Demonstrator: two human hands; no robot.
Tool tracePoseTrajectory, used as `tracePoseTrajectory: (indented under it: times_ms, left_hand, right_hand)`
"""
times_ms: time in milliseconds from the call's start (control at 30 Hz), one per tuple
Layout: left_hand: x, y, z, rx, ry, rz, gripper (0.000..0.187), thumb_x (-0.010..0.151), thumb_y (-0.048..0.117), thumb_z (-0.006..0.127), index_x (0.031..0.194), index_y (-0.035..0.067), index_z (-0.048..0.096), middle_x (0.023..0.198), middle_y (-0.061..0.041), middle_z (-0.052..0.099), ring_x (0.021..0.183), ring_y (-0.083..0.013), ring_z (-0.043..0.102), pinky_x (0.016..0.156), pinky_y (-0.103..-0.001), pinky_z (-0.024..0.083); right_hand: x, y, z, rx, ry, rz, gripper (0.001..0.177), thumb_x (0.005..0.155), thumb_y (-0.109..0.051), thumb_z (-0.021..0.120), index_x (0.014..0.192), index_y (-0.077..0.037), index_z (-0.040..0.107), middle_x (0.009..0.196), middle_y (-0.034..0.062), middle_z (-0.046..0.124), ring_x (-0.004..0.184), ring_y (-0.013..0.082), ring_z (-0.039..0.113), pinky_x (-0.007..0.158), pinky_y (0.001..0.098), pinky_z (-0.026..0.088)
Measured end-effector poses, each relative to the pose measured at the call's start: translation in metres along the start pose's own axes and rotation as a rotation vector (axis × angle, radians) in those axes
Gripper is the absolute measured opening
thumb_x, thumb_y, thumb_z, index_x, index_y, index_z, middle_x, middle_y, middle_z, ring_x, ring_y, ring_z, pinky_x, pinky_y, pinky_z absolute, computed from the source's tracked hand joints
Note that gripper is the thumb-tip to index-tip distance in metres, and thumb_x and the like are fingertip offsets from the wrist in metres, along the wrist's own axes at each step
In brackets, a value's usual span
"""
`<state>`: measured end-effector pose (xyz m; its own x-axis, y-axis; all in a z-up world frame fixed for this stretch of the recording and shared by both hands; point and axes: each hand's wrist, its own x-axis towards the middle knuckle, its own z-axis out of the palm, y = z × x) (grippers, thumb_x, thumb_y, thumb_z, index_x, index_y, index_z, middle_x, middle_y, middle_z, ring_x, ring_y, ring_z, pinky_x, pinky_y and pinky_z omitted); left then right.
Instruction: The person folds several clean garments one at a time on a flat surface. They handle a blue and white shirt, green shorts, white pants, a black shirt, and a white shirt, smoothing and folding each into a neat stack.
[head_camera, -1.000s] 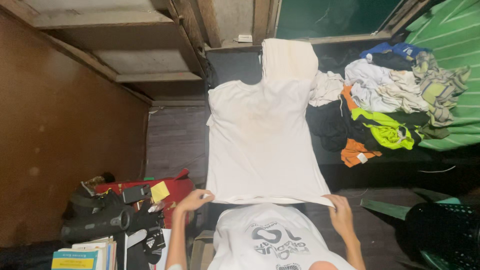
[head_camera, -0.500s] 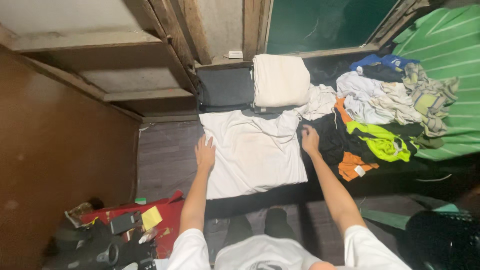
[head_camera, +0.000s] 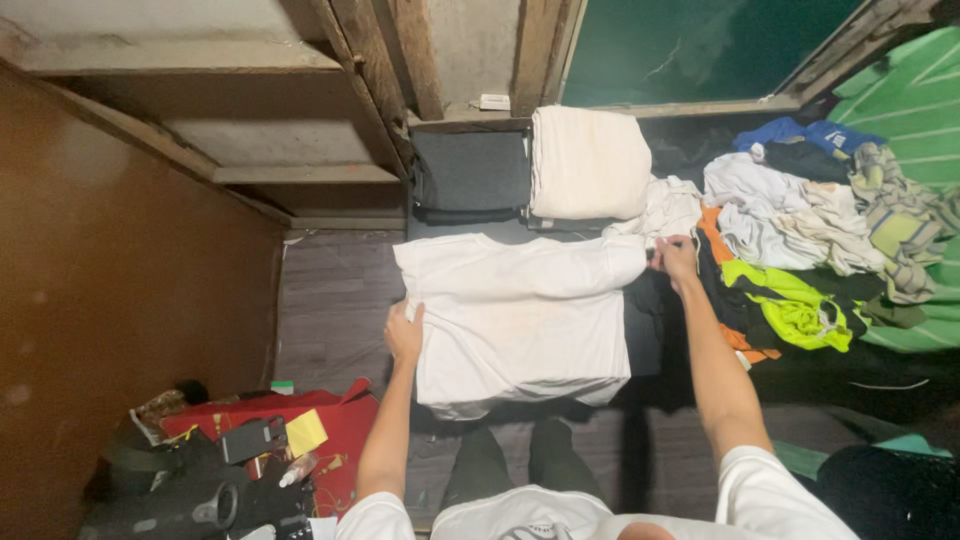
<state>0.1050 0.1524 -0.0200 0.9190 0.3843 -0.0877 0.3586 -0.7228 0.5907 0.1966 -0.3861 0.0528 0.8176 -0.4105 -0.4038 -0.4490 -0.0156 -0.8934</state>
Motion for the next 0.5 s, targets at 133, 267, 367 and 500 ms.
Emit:
tracePoseTrajectory:
  times_ms: [133,267,367,500]
  left_hand:
    - [0.029,0.004,0.003,-0.127,0.153,-0.073,0.042,0.086,0.033,0.081,0.116,0.006,0.072,0.101,-0.014,0.068,0.093,-0.0339,0.067,0.082,-0.045,0.052]
    - [0.04,0.007,0.009,-0.097,0.172,-0.011,0.023,0.085,0.025,0.08,0.103,0.009,0.078,0.096,-0.01,0.067,0.088,-0.0316,0.067,0.078,-0.044,0.053]
    - [0.049,0.006,0.008,-0.333,0.297,0.048,0.021,0.083,0.024,0.084,0.094,0.009,0.076,0.094,-0.01,0.067,0.083,-0.0261,0.069,0.075,-0.039,0.054]
    - [0.054,0.004,0.002,-0.632,-0.039,-0.284,0.034,0.095,0.029,0.08,0.111,0.008,0.06,0.098,-0.009,0.072,0.084,-0.0185,0.063,0.077,-0.032,0.049]
  right_hand:
    - [-0.013,-0.001,0.013,-0.32,-0.171,0.035,0.084,0.076,-0.033,0.09,0.139,0.002,0.048,0.085,-0.0001,0.066,0.076,0.0187,0.069,0.064,0.0364,0.06]
    - [-0.019,0.013,0.031,-0.697,-0.194,-0.146,0.055,0.075,-0.037,0.09,0.108,0.005,0.078,0.091,0.0106,0.074,0.084,0.0197,0.072,0.077,0.0338,0.055]
    - [-0.009,0.015,0.039,-0.455,-0.043,-0.051,0.047,0.08,-0.034,0.086,0.106,0.004,0.075,0.098,0.0139,0.075,0.088,0.021,0.07,0.077,0.0356,0.054]
    - [0.005,0.01,0.029,-0.165,-0.097,0.024,0.061,0.077,-0.025,0.089,0.123,0.007,0.065,0.109,0.0148,0.073,0.094,0.0224,0.07,0.078,0.0354,0.057]
